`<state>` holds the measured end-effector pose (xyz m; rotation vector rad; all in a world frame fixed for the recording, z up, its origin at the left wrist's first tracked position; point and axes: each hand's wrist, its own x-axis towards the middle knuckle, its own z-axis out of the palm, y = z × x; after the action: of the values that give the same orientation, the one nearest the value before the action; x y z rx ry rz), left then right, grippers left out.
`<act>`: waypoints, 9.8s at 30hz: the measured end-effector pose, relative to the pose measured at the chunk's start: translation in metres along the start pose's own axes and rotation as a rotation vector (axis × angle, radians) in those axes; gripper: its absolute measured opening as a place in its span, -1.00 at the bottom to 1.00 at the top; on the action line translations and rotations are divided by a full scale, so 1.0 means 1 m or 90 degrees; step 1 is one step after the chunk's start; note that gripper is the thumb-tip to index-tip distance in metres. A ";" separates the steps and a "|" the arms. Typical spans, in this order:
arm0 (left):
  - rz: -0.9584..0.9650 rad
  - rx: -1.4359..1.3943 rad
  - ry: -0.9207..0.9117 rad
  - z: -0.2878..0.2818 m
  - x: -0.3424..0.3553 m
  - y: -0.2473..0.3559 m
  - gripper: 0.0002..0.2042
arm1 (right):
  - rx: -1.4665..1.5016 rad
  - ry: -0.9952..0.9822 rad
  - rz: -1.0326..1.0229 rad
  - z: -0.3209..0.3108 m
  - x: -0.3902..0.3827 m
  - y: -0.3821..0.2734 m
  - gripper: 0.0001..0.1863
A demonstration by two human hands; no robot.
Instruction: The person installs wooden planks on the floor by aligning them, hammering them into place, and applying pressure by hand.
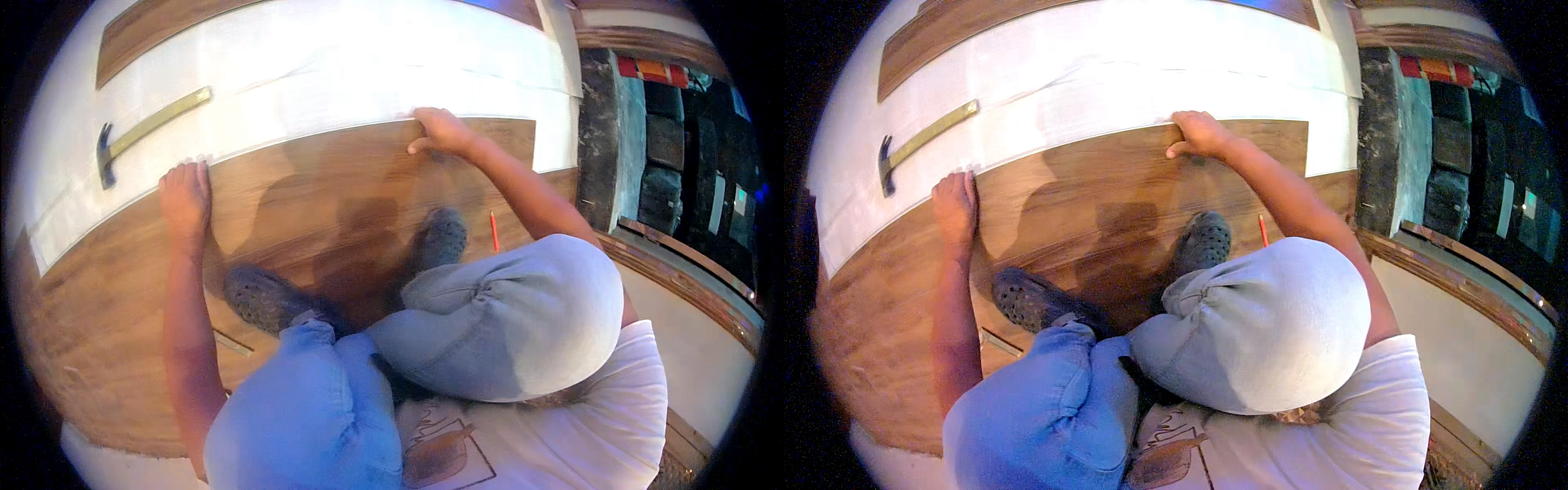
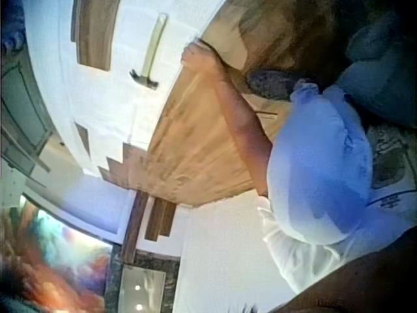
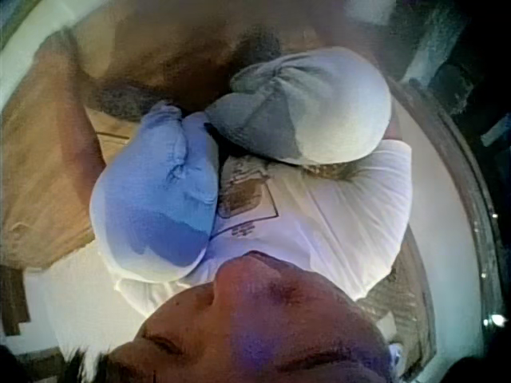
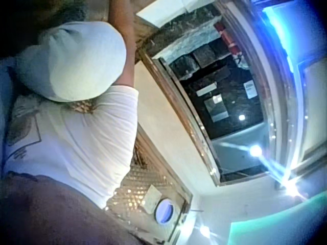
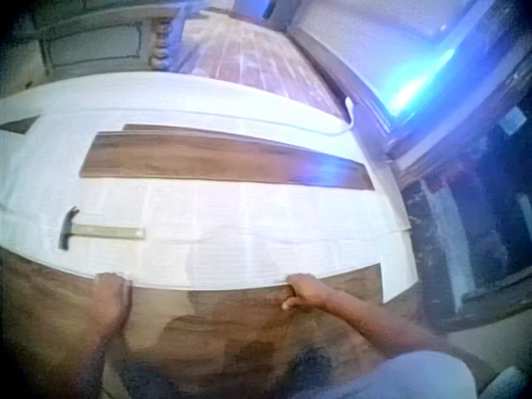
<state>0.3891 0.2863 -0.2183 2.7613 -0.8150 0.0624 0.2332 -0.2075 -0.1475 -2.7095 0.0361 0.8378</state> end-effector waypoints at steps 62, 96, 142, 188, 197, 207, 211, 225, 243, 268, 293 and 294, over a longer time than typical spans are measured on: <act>0.067 -0.076 -0.084 -0.045 -0.012 0.002 -0.73 | -0.054 -0.068 -0.357 -0.050 0.281 -0.472 -0.70; 0.046 -0.066 -0.118 -0.022 -0.006 0.002 -0.72 | -0.021 -0.024 -0.337 -0.044 0.280 -0.472 -0.68; -0.714 0.096 0.256 -0.042 -0.144 -0.165 -0.46 | -0.291 -0.164 -0.765 0.054 0.153 -0.322 -0.27; -0.452 -0.115 0.296 -0.073 -0.232 -0.282 -0.68 | -0.390 -0.016 -0.782 0.169 0.190 -0.623 -0.16; -0.471 -0.093 0.279 -0.074 -0.233 -0.273 -0.67 | -0.130 -0.099 -0.644 0.133 0.217 -0.596 -0.28; -0.524 -0.020 0.243 -0.077 -0.237 -0.279 -0.60 | -0.022 -0.279 -0.851 0.143 0.120 -0.473 -0.46; -0.501 -0.003 0.230 -0.077 -0.221 -0.282 -0.56 | 0.031 -0.162 -0.655 0.054 0.116 -0.364 -0.54; -0.355 0.280 0.041 -0.034 -0.269 -0.248 -0.25 | -0.208 0.141 0.067 -0.093 -0.173 0.060 -0.66; 0.050 0.065 -0.173 -0.070 -0.171 0.087 -0.37 | 0.157 0.362 0.250 0.175 -0.251 0.057 -0.38; 0.148 0.085 -0.502 -0.036 0.008 0.179 -0.44 | 0.141 0.573 0.466 0.104 -0.147 0.236 -0.17; -0.379 0.100 -0.559 -0.222 -0.127 -0.159 -0.51 | 0.191 0.444 0.533 0.259 -0.314 0.036 -0.71; -0.350 0.140 -0.372 -0.229 -0.120 -0.190 -0.63 | 0.177 0.425 0.517 0.273 -0.301 0.037 -0.72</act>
<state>0.3978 0.5632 -0.0564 3.1431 -0.1227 -0.8320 -0.1699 -0.1820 -0.2041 -2.5328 1.3364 0.0205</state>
